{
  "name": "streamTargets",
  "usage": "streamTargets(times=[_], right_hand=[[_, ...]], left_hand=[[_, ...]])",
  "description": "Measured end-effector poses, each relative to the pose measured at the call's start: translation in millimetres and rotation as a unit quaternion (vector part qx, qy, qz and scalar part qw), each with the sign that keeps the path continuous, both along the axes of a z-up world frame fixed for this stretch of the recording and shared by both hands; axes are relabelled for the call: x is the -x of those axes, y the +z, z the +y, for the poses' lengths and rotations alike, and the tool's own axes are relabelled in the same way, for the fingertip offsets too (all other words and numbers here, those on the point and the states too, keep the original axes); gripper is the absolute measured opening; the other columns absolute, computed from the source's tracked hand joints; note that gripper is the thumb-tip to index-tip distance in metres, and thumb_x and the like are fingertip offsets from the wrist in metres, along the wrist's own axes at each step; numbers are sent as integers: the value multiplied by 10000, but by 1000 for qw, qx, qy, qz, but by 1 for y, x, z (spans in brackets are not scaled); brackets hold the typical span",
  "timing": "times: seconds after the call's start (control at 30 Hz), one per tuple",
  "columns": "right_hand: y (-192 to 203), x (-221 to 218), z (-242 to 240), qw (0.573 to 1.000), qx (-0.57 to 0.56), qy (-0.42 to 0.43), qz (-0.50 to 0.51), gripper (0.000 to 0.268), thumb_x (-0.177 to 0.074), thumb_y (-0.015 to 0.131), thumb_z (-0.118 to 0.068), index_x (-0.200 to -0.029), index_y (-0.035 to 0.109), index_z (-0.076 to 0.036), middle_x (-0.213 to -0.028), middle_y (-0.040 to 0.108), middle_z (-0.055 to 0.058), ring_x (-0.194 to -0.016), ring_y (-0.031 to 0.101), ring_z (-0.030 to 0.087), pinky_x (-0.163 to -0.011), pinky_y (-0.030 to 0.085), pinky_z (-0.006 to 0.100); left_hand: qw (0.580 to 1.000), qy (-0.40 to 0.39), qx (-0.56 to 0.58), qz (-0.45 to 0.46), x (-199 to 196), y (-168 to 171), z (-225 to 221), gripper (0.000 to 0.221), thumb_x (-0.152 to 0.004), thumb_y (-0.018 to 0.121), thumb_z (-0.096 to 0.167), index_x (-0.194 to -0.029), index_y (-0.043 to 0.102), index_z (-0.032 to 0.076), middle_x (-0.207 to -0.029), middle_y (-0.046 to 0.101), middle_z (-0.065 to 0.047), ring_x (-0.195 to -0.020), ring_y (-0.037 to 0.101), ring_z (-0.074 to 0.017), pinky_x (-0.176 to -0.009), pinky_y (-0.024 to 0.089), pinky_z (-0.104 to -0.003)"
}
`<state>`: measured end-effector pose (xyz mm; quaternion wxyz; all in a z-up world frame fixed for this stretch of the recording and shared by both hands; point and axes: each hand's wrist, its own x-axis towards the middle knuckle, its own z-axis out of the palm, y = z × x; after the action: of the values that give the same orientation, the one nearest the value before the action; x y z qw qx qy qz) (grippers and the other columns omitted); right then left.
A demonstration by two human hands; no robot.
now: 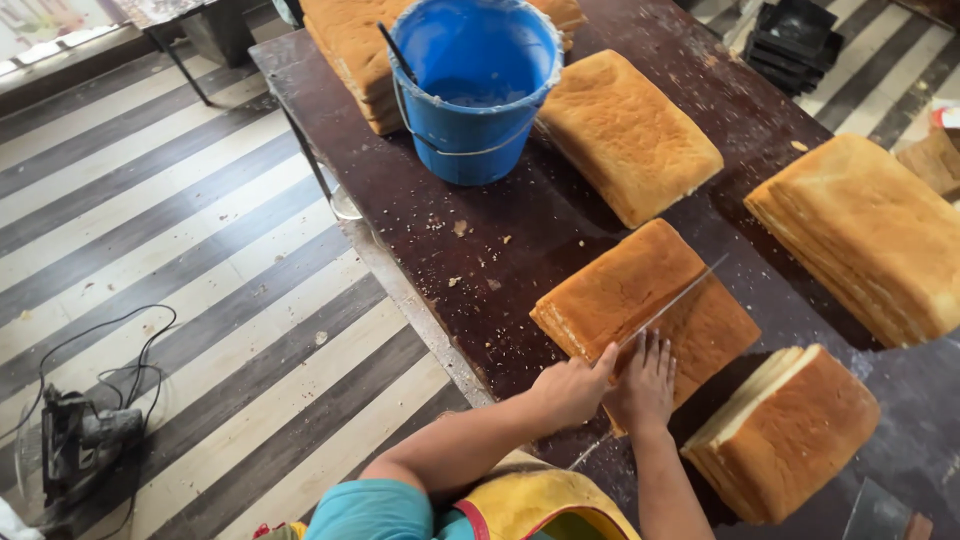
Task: The person spreads white cream filling from a blue bucket onto flat sponge cake slabs using a spatula, then places a second sponge slab on top to form a filled cake sandwich. They then use a long knife to slice the assembled cake into pieces on the work table.
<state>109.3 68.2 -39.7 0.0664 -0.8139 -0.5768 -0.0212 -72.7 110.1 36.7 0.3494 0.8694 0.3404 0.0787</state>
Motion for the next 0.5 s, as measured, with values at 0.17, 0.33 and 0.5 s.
streamTargets(times=[0.17,0.33,0.5], right_hand=[[-17,-10,0,981,22,23,-193,954,-923,666,-470,-1649,219,-43,-1704,241,166,-1581,197,323,-1271,128,429],[42,23,3,998,60,-1,-17,1107,-759,743,-508,-1581,186,-18,-1671,196,187,-1562,169,335,-1271,125,441],[35,23,0,999,32,-11,18,1108,-758,760,-536,-1560,204,-12,-1648,218,202,-1555,180,343,-1279,127,462]], left_hand=[[1000,1,24,4,-6,14,8,832,-903,613,157,-1619,209,29,-976,706,-266,-900,708,-408,-780,570,-490],[999,1,28,32,22,10,-9,822,-907,585,122,-1631,200,75,-1008,686,-276,-908,709,-412,-794,571,-487],[999,6,14,35,9,-5,0,838,-875,584,90,-1623,205,70,-1019,682,-290,-906,705,-427,-794,570,-502]])
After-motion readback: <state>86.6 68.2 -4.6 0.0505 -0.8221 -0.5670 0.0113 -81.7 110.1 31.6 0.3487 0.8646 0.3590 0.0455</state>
